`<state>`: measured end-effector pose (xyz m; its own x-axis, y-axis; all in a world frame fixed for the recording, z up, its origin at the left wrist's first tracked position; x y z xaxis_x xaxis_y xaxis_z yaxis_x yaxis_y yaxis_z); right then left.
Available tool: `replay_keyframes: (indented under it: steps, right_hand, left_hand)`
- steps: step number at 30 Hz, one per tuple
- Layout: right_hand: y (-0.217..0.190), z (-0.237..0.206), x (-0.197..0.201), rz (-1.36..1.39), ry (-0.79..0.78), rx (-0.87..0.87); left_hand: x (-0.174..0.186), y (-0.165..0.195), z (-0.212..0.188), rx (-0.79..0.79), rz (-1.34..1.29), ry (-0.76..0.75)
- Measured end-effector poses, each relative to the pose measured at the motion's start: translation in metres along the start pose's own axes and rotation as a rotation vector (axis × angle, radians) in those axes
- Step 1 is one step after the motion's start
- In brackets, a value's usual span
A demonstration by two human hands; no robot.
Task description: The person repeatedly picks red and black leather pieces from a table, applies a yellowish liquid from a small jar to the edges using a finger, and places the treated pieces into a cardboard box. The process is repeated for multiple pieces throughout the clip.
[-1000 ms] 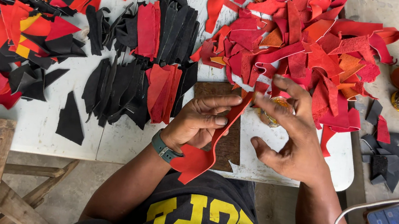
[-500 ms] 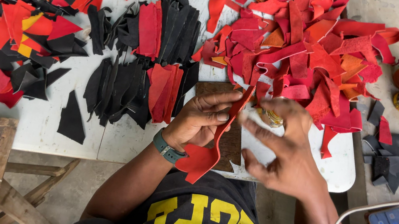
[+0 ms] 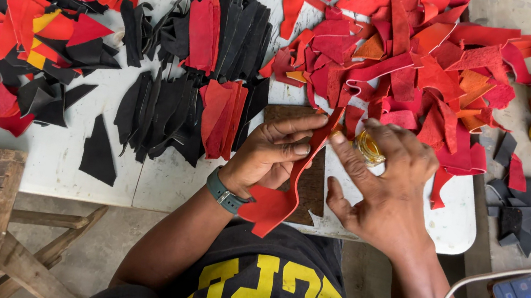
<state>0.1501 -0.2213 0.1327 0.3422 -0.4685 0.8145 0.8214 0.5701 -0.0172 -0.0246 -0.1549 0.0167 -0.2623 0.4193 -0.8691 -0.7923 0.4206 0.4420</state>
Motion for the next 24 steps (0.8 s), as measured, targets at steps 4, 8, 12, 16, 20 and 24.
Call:
replay_keyframes:
  steps: [4, 8, 12, 16, 20, 24]
  right_hand:
    - [0.001, -0.002, -0.002, 0.082, 0.008, 0.021]
    - [0.0, -0.007, 0.001, 0.162, 0.069, 0.036]
    - [-0.003, -0.01, -0.003, 0.054, 0.014, 0.036]
    - [-0.009, -0.013, 0.0, 0.052, 0.064, 0.075]
    - [-0.008, -0.01, -0.007, -0.106, -0.023, 0.047]
    - [-0.003, -0.009, -0.008, -0.08, 0.049, 0.028]
  left_hand:
    - [-0.002, 0.002, 0.001, -0.028, 0.027, 0.012]
    - [-0.005, 0.004, 0.0, -0.018, 0.047, 0.005]
    - [-0.007, 0.004, 0.002, -0.022, 0.015, -0.026]
    - [-0.006, 0.004, 0.003, -0.038, 0.062, 0.018]
    - [-0.007, 0.003, 0.003, -0.057, 0.052, 0.028]
    - [-0.001, 0.002, 0.004, -0.065, 0.031, 0.053]
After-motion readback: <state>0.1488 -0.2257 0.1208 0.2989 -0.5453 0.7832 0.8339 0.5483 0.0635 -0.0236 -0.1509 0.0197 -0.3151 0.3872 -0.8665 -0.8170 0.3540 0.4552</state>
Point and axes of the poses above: each hand's wrist, its own z-axis towards the middle knuckle, its own x-axis out of the back of the hand, y = z × x, the point moved 4 cm from there along z, towards the middle knuckle, and after that the axes turned 8 degrees about -z, right-handed, at the moved point
